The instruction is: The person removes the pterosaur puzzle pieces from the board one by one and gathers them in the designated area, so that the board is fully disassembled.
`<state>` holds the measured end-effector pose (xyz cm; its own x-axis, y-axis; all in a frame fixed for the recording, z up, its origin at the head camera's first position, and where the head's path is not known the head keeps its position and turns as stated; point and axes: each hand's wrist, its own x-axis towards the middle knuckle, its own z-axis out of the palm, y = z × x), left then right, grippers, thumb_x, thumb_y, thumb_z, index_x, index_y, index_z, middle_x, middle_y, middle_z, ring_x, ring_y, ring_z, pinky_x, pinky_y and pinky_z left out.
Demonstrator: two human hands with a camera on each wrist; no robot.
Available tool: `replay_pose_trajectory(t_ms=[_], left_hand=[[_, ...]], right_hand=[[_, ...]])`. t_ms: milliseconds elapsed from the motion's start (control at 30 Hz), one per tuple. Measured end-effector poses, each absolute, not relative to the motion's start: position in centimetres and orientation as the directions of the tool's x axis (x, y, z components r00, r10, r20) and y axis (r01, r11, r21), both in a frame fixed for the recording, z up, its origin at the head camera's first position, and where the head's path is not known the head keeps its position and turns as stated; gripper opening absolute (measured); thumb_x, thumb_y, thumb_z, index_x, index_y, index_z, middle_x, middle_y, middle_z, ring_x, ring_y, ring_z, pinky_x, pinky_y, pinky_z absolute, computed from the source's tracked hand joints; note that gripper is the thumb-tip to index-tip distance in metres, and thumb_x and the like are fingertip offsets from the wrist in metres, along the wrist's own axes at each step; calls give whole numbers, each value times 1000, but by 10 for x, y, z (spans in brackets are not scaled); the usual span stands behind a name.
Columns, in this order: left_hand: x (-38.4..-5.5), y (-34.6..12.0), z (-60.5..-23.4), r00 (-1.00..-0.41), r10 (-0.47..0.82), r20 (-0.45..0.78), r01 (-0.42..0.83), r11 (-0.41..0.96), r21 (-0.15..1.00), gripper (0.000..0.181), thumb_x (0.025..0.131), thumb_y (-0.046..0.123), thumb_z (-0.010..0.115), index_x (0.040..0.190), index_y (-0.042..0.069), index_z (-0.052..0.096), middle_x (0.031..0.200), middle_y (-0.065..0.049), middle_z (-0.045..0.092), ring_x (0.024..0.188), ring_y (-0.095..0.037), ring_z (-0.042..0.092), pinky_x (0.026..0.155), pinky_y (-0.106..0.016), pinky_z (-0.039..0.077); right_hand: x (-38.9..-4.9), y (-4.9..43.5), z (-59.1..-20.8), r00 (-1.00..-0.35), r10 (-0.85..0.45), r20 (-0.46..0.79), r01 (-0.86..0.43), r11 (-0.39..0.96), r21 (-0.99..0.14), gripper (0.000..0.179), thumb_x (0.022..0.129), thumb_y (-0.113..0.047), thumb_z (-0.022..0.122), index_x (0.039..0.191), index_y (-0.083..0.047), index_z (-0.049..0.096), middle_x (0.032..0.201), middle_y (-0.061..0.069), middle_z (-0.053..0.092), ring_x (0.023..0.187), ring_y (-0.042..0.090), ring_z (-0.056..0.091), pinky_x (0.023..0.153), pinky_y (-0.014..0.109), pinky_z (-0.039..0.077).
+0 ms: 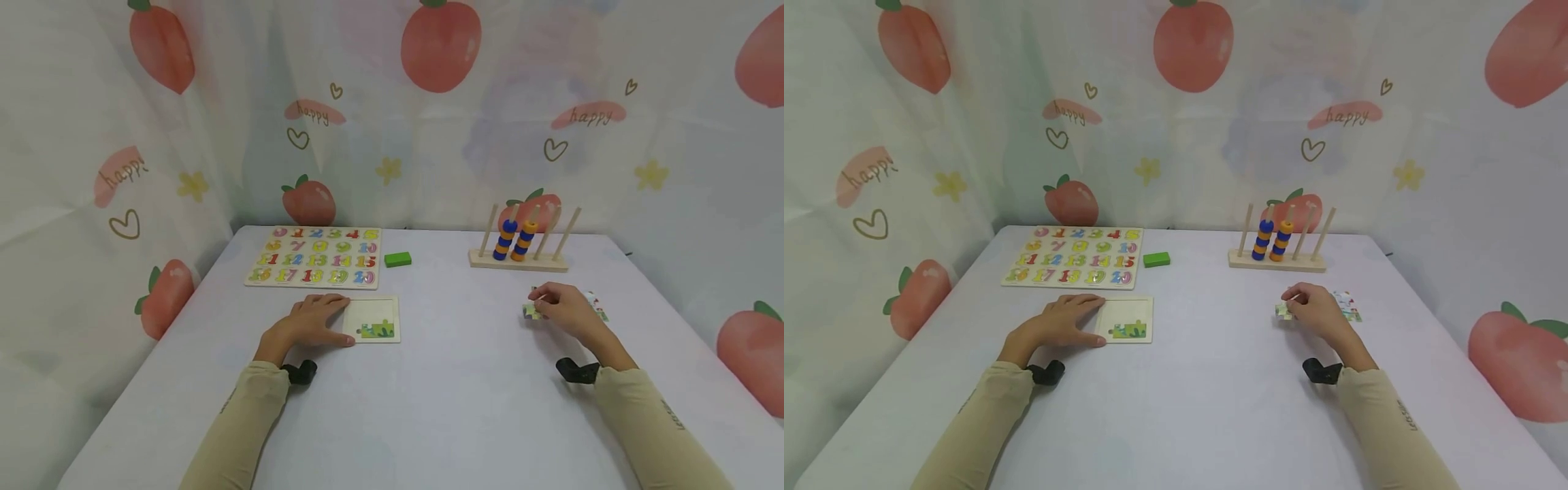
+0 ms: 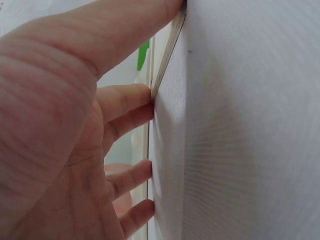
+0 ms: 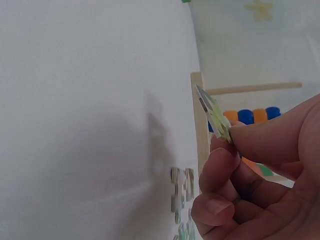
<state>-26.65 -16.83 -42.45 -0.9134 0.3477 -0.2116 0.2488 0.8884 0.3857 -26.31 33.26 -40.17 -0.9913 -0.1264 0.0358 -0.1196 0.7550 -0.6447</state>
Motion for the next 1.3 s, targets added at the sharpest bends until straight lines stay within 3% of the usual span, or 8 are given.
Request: replay_pose_trajectory(t_ms=[300, 533, 867, 1000, 1300], left_hand=[[-266, -168, -423, -914, 338, -223, 238, 894, 381, 97, 91, 57, 80, 168, 17, 38, 173, -8, 32, 156, -40, 22, 127, -64, 17], [-265, -170, -423, -917, 337, -214, 236, 891, 388, 97, 90, 57, 81, 168, 17, 39, 173, -8, 32, 156, -40, 22, 126, -66, 18], [-266, -171, -425, -917, 340, -208, 242, 889, 390, 98, 89, 60, 81, 167, 18, 40, 172, -8, 33, 156, -41, 23, 126, -67, 18], [-266, -171, -426, -915, 344, -213, 243, 888, 391, 98, 89, 60, 80, 167, 18, 40, 172, -8, 33, 156, -41, 23, 126, -67, 19], [-268, -169, -427, -912, 353, -211, 252, 885, 391, 98, 89, 60, 80, 168, 18, 40, 172, -8, 33, 155, -41, 23, 126, -66, 20]], right_hand=[[-262, 354, -402, -998, -53, -24, -26, 776, -630, 24, 105, -7, 64, 118, 14, 64, 99, 18, 70, 86, 26, 59, 68, 30, 50], [-262, 365, -403, -995, -32, -99, 39, 771, -636, 27, 105, -12, 65, 114, 13, 64, 89, 8, 66, 79, 21, 59, 65, 29, 48], [-264, 367, -406, -994, -34, -104, 30, 832, -554, 17, 102, -11, 67, 102, 5, 70, 78, 4, 63, 75, 22, 57, 67, 34, 46], [-264, 369, -406, -991, -91, -98, -27, 855, -519, 15, 100, -10, 68, 95, 3, 71, 74, 2, 63, 73, 21, 57, 67, 35, 45], [-261, 376, -404, -979, -175, -109, -98, 859, -503, 13, 102, -11, 69, 99, 1, 69, 84, 5, 65, 78, 23, 58, 68, 36, 47]])
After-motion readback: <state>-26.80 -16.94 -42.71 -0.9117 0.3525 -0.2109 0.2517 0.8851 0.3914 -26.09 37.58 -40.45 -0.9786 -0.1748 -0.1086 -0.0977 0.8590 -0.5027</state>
